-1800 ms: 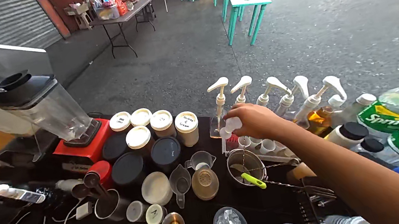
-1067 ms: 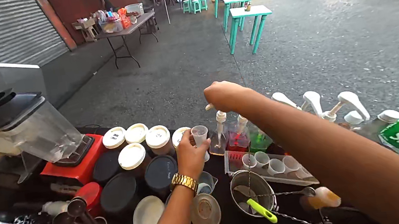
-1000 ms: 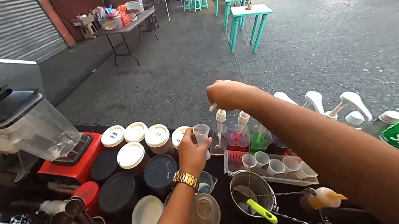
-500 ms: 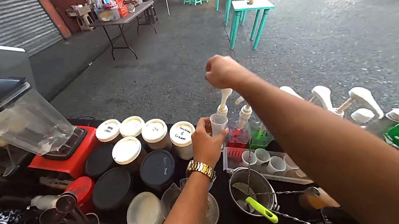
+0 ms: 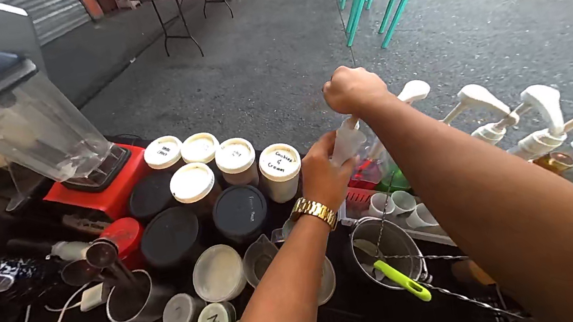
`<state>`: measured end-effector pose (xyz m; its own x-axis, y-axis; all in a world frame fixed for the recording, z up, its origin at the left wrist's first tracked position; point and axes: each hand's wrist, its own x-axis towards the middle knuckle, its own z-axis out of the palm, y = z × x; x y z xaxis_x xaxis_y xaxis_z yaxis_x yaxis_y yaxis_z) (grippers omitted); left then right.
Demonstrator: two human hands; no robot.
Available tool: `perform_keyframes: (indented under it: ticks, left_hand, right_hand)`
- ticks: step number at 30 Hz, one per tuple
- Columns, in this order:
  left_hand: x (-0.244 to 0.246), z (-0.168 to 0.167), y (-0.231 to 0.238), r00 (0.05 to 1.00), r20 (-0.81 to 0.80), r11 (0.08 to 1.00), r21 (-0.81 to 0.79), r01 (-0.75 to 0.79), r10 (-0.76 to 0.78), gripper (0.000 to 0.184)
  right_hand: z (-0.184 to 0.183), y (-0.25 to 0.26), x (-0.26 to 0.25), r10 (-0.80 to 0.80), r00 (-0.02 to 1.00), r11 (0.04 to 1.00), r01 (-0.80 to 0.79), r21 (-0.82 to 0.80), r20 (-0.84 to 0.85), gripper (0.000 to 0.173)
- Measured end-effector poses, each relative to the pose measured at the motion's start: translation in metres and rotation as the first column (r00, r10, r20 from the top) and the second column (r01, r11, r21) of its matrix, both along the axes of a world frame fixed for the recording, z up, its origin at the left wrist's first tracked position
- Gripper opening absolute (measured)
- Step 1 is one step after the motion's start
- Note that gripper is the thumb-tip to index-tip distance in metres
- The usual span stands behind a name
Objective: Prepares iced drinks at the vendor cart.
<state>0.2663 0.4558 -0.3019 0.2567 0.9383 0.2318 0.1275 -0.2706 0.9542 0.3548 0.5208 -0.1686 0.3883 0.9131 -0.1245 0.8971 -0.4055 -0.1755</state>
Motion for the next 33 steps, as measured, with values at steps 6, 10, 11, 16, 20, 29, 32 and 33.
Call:
perform_keyframes:
  ticks: [6, 10, 11, 16, 20, 29, 32, 33]
  left_hand:
    - [0.000, -0.008, 0.010, 0.998, 0.020, 0.998, -0.003, 0.057, -0.057, 0.058]
    - [-0.006, -0.017, 0.020, 0.994, -0.030, 0.995, 0.012, 0.101, -0.101, 0.057]
    - [-0.008, -0.020, 0.021, 0.992, -0.042, 0.993, 0.007, 0.118, -0.118, 0.057]
    - [-0.015, -0.028, 0.025, 0.977, -0.056, 0.977, -0.064, 0.204, -0.207, 0.055]
    - [-0.018, -0.033, 0.028, 0.979, 0.008, 0.977, -0.063, 0.203, -0.203, 0.062]
    - [-0.014, -0.036, 0.026, 0.984, 0.066, 0.986, 0.028, 0.165, -0.166, 0.054]
    - [-0.014, -0.036, 0.025, 0.983, 0.044, 0.984, 0.040, 0.176, -0.177, 0.052]
    - [-0.014, -0.037, 0.024, 0.983, 0.038, 0.984, 0.037, 0.177, -0.178, 0.052]
  right_hand:
    - [-0.021, 0.003, -0.004, -0.051, 0.997, 0.999, 0.050, 0.016, 0.057, 0.041]
    - [-0.038, 0.006, -0.004, -0.074, 0.995, 0.997, 0.072, 0.023, 0.061, 0.044]
    - [-0.041, 0.008, -0.002, -0.063, 0.997, 0.998, 0.062, 0.030, 0.050, 0.045]
    - [-0.035, 0.017, 0.010, 0.000, 1.000, 0.997, 0.001, 0.075, -0.020, 0.044]
    - [-0.039, 0.004, -0.007, -0.029, 0.999, 0.996, 0.027, 0.090, 0.026, 0.040]
    - [-0.049, 0.011, 0.014, -0.004, 1.000, 0.997, 0.006, 0.071, -0.031, 0.042]
    - [-0.039, 0.022, 0.025, 0.014, 0.994, 0.988, 0.003, 0.157, -0.108, 0.040]
    - [-0.038, 0.023, 0.024, -0.001, 0.994, 0.987, 0.019, 0.161, -0.108, 0.039]
